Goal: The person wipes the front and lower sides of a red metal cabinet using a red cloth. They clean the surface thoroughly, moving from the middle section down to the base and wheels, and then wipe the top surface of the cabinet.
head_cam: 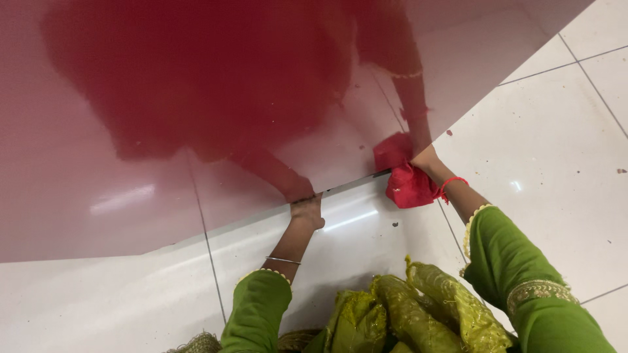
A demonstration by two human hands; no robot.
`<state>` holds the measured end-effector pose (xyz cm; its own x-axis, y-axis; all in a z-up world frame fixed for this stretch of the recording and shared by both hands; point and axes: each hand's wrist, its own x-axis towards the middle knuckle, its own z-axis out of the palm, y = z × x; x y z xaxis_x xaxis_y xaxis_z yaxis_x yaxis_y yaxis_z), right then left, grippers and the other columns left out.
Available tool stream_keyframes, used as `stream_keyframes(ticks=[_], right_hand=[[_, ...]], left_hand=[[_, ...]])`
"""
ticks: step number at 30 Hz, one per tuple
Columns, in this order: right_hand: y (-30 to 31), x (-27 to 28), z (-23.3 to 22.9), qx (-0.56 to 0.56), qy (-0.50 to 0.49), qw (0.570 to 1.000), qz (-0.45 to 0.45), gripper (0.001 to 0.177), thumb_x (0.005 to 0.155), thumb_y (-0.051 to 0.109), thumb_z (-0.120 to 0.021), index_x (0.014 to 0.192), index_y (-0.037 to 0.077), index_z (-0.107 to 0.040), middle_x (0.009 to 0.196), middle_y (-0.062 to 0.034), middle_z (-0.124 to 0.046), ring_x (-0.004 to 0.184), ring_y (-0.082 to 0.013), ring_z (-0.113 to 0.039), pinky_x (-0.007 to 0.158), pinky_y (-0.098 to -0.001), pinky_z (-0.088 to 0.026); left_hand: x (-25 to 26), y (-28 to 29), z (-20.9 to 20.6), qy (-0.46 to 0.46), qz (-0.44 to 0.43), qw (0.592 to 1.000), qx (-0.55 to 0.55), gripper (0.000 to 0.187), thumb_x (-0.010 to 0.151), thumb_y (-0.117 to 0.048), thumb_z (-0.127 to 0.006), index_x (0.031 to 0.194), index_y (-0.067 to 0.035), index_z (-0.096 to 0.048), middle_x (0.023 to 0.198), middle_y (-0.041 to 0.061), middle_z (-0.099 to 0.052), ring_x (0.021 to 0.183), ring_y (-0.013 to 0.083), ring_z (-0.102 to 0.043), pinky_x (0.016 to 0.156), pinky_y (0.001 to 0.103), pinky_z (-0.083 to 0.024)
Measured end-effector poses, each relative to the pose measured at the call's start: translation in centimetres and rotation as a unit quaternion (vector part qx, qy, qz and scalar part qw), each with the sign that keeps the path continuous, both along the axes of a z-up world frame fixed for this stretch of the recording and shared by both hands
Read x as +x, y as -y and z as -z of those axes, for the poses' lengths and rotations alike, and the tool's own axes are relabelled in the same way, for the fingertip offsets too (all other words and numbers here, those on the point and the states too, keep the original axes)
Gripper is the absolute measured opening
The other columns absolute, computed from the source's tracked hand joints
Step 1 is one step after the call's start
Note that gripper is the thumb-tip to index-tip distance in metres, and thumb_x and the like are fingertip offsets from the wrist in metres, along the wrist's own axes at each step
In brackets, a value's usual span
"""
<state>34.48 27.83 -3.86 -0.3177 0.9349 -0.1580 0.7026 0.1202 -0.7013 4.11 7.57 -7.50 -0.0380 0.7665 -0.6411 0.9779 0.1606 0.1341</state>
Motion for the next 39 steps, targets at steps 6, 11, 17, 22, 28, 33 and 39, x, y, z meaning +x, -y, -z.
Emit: stream_keyframes(ticks=[6,11,17,22,28,33,39], right_hand=[[0.6,0.0,2.2,0.011,0.131,0.989,0.064,0.039,0.084,0.022,-0.069,0.113,-0.004,-0.068,0.107,-0.0226,-0.073,0.099,-0.0371,-0.068,0.086,-0.0451,-0.055],[0.0,1.1,4.3,-0.016,0.202,0.972,0.117,0.040,0.084,0.024,-0.068,0.113,-0.005,-0.068,0.107,-0.0265,-0.072,0.100,-0.0425,-0.069,0.086,-0.0484,-0.055],[0.6,2.5,5.8,-0.096,0.113,0.967,0.206,0.042,0.087,0.024,-0.063,0.110,-0.010,-0.069,0.107,-0.0305,-0.073,0.098,-0.0436,-0.072,0.084,-0.0492,-0.057],[5.9,-0.2,6.0,-0.057,-0.176,0.938,0.292,0.045,0.092,0.034,-0.065,0.113,-0.006,-0.064,0.114,-0.0219,-0.071,0.104,-0.0312,-0.069,0.082,-0.0432,-0.056],[6.3,-3.0,4.6,-0.093,-0.071,0.926,0.358,0.039,0.090,0.025,-0.058,0.119,-0.001,-0.064,0.115,-0.0207,-0.072,0.104,-0.0348,-0.071,0.083,-0.0479,-0.057],[7.5,-3.9,3.0,-0.051,-0.027,0.954,0.294,0.038,0.088,0.025,-0.065,0.121,0.005,-0.066,0.116,-0.0186,-0.072,0.106,-0.0350,-0.069,0.090,-0.0459,-0.053],[7.0,1.9,2.3,-0.030,0.066,0.979,0.189,0.038,0.078,0.027,-0.072,0.108,0.003,-0.074,0.102,-0.0215,-0.076,0.098,-0.0390,-0.074,0.090,-0.0459,-0.056]], left_hand=[[0.3,-0.6,0.3,-0.035,0.015,0.999,0.001,0.106,0.081,-0.028,-0.070,0.165,-0.017,-0.005,0.166,0.021,-0.025,0.154,0.0394,-0.022,0.124,0.056,-0.019],[0.4,-1.0,-0.2,-0.023,0.017,1.000,-0.008,0.104,0.080,-0.031,-0.071,0.163,-0.015,-0.011,0.166,0.019,-0.025,0.155,0.0370,-0.022,0.124,0.056,-0.019],[0.3,-1.0,0.0,0.002,0.013,1.000,-0.002,0.105,0.078,-0.032,-0.074,0.163,-0.018,-0.014,0.165,0.015,-0.031,0.155,0.0331,-0.028,0.125,0.052,-0.023],[0.3,-1.3,0.6,0.009,0.013,1.000,-0.020,0.114,0.078,-0.040,-0.076,0.165,-0.019,-0.004,0.167,0.012,-0.026,0.155,0.0319,-0.024,0.126,0.053,-0.020],[0.7,-1.4,1.6,-0.021,0.021,1.000,-0.006,0.111,0.080,-0.048,-0.074,0.164,-0.020,-0.006,0.169,0.012,-0.022,0.157,0.0332,-0.019,0.125,0.053,-0.019],[0.6,-1.5,0.9,-0.054,0.031,0.998,-0.005,0.112,0.081,-0.052,-0.073,0.164,-0.016,-0.007,0.167,0.014,-0.024,0.155,0.0346,-0.022,0.124,0.052,-0.021],[0.1,-1.7,0.7,-0.046,0.030,0.998,0.008,0.112,0.078,-0.054,-0.074,0.163,-0.014,-0.013,0.166,0.015,-0.029,0.154,0.0339,-0.027,0.124,0.050,-0.025]])
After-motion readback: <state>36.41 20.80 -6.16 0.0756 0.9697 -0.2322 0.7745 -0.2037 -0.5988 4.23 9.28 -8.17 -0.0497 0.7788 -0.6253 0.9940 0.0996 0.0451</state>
